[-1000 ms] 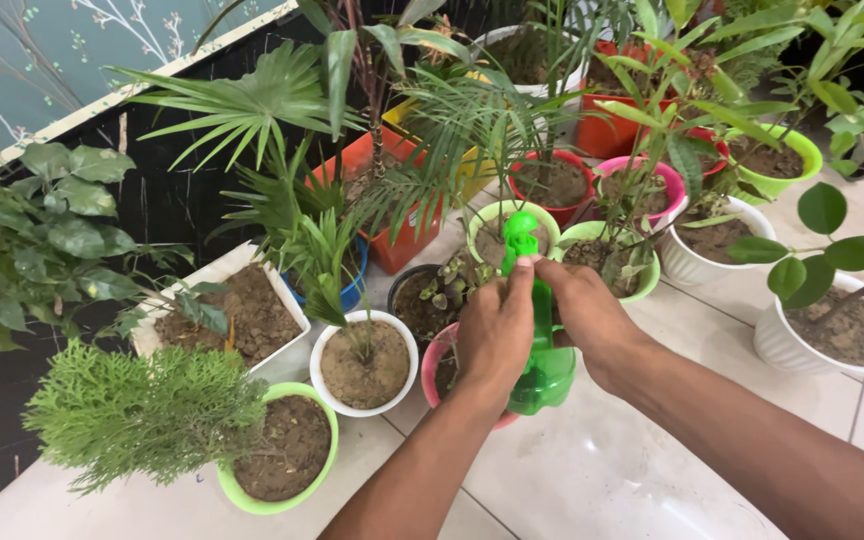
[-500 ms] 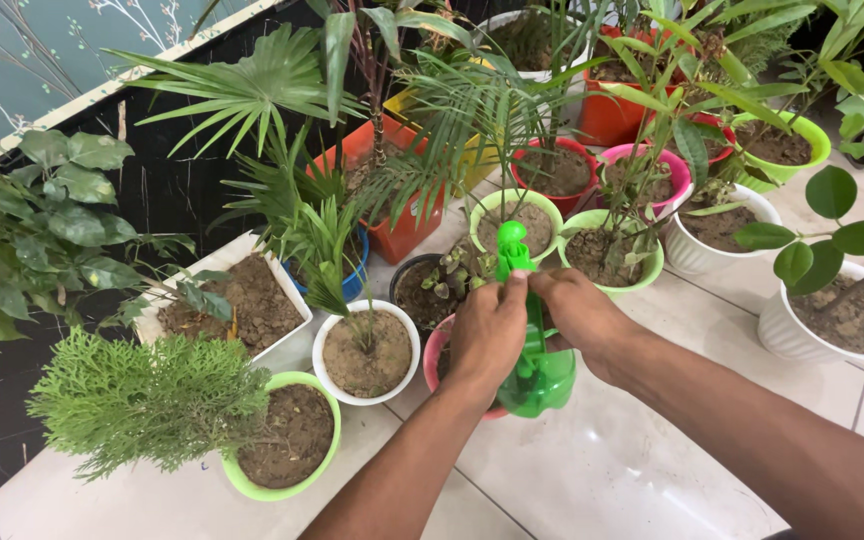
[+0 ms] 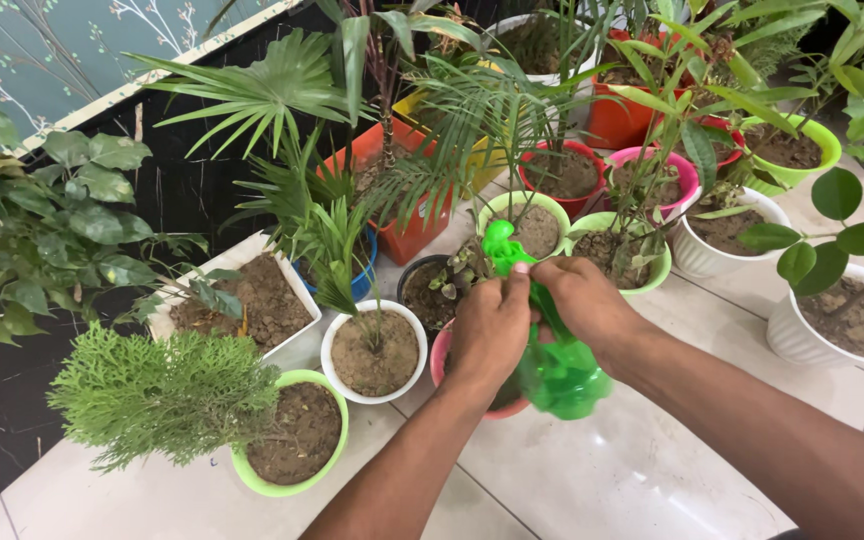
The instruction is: The person uses a green spray bottle to mist several potted plants arranged on a tiled floor. The person holds the bottle with both hands and sprays water onto the leaves and soil of multiple plants in sequence.
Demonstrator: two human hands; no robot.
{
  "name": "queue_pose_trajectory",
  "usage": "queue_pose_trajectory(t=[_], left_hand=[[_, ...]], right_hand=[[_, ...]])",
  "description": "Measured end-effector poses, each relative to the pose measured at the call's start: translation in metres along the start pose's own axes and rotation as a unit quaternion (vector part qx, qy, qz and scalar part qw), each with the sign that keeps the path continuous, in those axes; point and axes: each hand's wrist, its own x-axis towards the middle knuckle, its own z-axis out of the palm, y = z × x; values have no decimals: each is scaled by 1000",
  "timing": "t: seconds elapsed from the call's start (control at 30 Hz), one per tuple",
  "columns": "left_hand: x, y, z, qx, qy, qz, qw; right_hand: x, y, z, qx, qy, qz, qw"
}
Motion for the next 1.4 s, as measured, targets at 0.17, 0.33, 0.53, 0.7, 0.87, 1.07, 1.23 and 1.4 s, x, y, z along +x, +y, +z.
queue_pose_trajectory(t=[0.17,0.33,0.53,0.7,0.87,1.07,1.23,1.4], left_hand=[[-6,15,-18,203,0,28,979],[-18,20,-48,297,18,81,951],[-29,-8,-69,313,-48,130,940],[-43,-19,-83,356,-105,138,918],[-48,-15,-89,317,-101,167,928],[-41,-3,-91,394,-72,161,902],[-28,-9,-121,310,42,170,935],[-33,-8,-110,220,19,92,971]], right_hand=[[-4,-10,-9,-247,39,4,968],[-5,-9,-19,-401,-40,-6,915],[-7,-4,-13,-514,-84,-43,853],[-21,-18,1,-557,-80,-23,826],[-28,-26,11,-549,-92,-50,829],[-15,-14,-5,-573,-65,-49,816],[2,-1,-34,-561,-27,-58,825],[-18,-17,-11,-524,-2,-16,851]])
